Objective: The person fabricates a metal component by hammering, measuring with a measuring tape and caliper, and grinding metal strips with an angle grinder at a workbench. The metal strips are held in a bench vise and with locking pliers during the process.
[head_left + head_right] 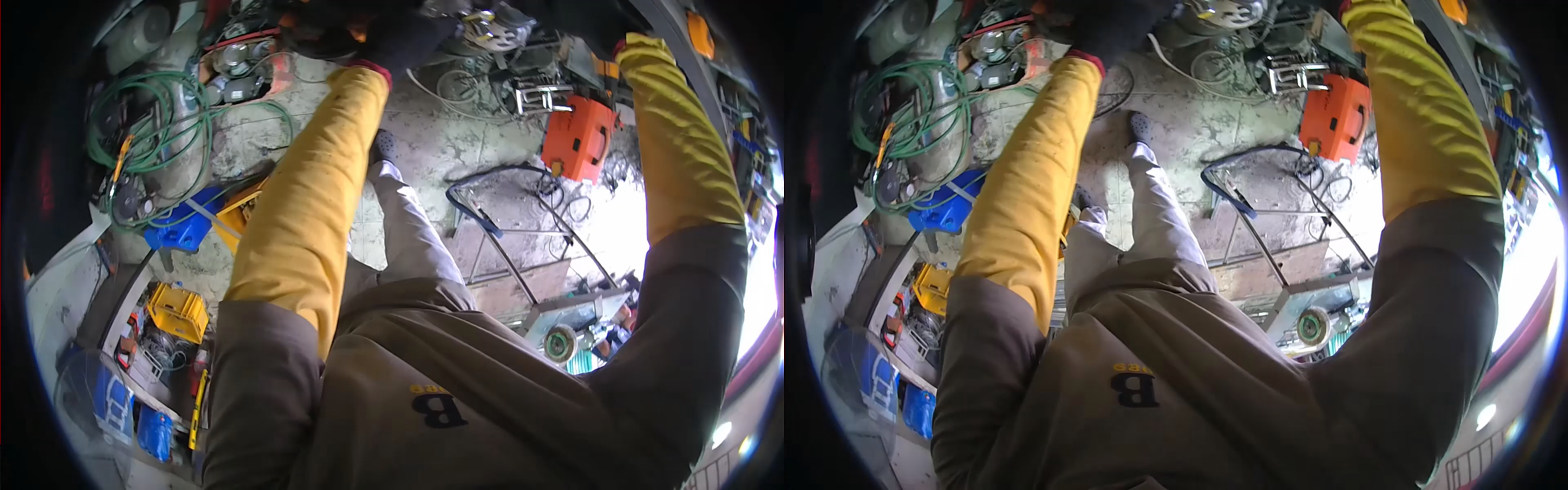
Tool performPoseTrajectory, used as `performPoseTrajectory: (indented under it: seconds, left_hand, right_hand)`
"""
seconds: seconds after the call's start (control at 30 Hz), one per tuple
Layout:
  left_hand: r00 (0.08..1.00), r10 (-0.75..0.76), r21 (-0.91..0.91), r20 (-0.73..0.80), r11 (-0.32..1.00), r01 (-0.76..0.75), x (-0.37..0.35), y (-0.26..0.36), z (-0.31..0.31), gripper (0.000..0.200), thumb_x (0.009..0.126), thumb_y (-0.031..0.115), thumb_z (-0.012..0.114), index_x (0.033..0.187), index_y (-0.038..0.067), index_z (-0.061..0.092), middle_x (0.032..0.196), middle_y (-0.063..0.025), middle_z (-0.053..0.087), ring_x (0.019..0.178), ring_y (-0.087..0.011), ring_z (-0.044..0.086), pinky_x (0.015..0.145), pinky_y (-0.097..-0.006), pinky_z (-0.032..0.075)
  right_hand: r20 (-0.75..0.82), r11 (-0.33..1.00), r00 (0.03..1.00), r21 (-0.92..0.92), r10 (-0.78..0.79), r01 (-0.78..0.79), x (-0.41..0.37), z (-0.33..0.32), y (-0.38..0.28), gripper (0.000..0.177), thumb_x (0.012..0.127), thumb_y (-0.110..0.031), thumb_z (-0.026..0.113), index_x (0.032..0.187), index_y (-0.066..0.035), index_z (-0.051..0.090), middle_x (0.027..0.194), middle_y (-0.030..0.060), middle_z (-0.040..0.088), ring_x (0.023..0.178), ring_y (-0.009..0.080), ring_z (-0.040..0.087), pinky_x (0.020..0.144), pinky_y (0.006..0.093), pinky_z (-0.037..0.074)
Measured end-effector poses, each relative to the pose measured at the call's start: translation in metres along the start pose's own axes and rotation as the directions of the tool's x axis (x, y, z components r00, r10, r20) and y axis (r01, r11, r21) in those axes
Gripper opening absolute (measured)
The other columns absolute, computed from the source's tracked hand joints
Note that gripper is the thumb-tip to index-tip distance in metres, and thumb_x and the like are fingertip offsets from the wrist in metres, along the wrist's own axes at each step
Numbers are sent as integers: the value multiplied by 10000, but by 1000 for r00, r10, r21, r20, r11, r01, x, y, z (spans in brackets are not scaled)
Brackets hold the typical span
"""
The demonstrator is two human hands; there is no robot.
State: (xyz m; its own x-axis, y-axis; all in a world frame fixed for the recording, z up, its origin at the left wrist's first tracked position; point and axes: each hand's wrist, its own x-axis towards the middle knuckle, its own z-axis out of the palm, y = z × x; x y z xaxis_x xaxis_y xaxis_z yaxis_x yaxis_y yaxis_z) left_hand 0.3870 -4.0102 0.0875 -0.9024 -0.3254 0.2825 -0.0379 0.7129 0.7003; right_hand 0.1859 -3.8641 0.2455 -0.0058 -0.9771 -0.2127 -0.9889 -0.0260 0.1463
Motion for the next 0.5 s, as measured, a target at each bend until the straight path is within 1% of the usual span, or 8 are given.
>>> performPoseTrajectory:
  seconds: [0.03,0.07,0.13,0.17,0.2,0.3,0.37,0.5]
  left_hand:
    - [986,138,91,92,985,-146,-2,-14,12,419,810,361,777,1139,109,712,1036,-230,718,960,-312,715,888,-453,530]
    - [945,272,156,181,941,-301,-3,-19,15,463,791,379,796,1176,134,714,1044,-236,720,970,-297,720,933,-463,512]
    - [929,104,421,356,869,-259,1,-17,18,511,768,404,815,1213,171,721,1054,-233,725,983,-275,726,1005,-479,478]
    - [982,-36,-36,184,998,43,0,10,-7,438,815,379,749,1185,147,711,1059,-183,735,1000,-282,710,970,-435,508]
    - [966,-249,-519,69,818,248,-1,25,-19,375,863,354,683,1157,122,702,1065,-132,744,1017,-290,694,935,-391,537]
    - [957,-282,-260,-69,931,256,1,18,0,471,776,352,718,1153,72,677,1061,-187,709,1012,-335,678,906,-423,539]
    - [945,-288,-194,-155,947,257,0,18,9,450,743,295,716,1116,45,684,1047,-203,701,996,-361,676,894,-437,545]
    - [906,-419,-366,-63,854,370,1,19,22,470,722,277,731,1115,28,665,1032,-225,698,1004,-366,681,891,-444,556]
  right_hand:
    - [-36,999,999,17,-28,29,4,5,3,404,884,-359,663,1174,-80,637,812,183,648,703,400,647,686,512,519]
    - [-21,930,981,322,194,-177,5,6,-5,446,877,-393,694,1193,-83,645,860,192,675,734,360,672,695,515,518]
    - [-179,891,944,415,278,-183,-1,61,18,358,888,-312,676,1144,-62,685,960,188,714,864,341,700,774,486,541]
    - [-396,980,908,186,137,-67,-5,108,44,249,907,-197,627,1076,-37,718,1012,173,727,962,362,703,844,453,565]
    - [-197,967,948,100,251,-236,-5,90,29,290,929,-216,635,1141,-34,712,1102,190,722,1032,359,688,927,417,535]
    - [-244,930,908,229,341,-288,-6,108,39,311,985,-331,570,1098,-84,722,993,172,726,905,363,695,779,454,547]
    - [-234,952,930,-44,285,-303,-3,105,36,284,985,-272,555,1152,-99,706,1001,166,727,912,357,700,783,452,551]
    - [-214,960,948,-98,237,-262,0,109,44,315,998,-261,537,1219,-79,668,1068,161,708,958,335,688,826,434,544]
